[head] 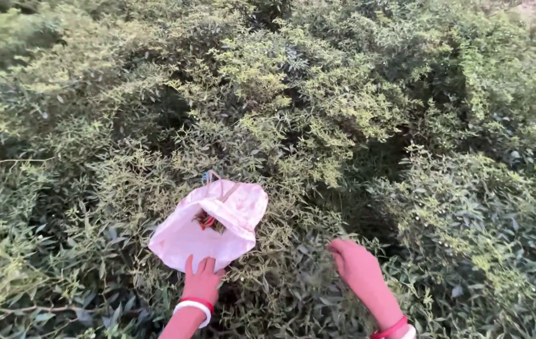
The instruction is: Picking small red and green peppers from bushes and placing them into a white bag.
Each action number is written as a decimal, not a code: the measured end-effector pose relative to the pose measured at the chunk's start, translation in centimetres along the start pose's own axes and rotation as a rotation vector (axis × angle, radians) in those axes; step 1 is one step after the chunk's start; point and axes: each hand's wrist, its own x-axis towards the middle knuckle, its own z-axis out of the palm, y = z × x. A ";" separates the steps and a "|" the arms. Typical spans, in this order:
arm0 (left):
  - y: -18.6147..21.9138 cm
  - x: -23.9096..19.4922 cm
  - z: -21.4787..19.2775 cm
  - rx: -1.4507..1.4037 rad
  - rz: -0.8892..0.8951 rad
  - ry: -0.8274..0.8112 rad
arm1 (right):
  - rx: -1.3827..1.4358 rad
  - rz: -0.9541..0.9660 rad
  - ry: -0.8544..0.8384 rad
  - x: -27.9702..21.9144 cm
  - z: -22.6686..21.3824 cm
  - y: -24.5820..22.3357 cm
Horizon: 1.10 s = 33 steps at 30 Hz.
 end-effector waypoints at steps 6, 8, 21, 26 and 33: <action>-0.1 0.3 -0.8 -0.046 0.009 -0.021 | -0.263 -0.013 -0.150 4.3 2.5 0.5; -0.2 0.5 0.1 -0.055 0.016 -0.014 | -0.393 0.008 -0.287 4.0 5.0 1.8; -1.6 3.6 12.7 -0.015 0.152 0.435 | -0.427 0.160 -0.377 1.1 8.7 13.4; -2.0 5.2 14.5 0.017 0.127 0.476 | -0.309 0.061 -0.329 2.7 7.5 14.9; -0.3 7.0 10.2 0.094 0.115 0.497 | -0.144 -0.153 -0.450 12.6 3.5 13.1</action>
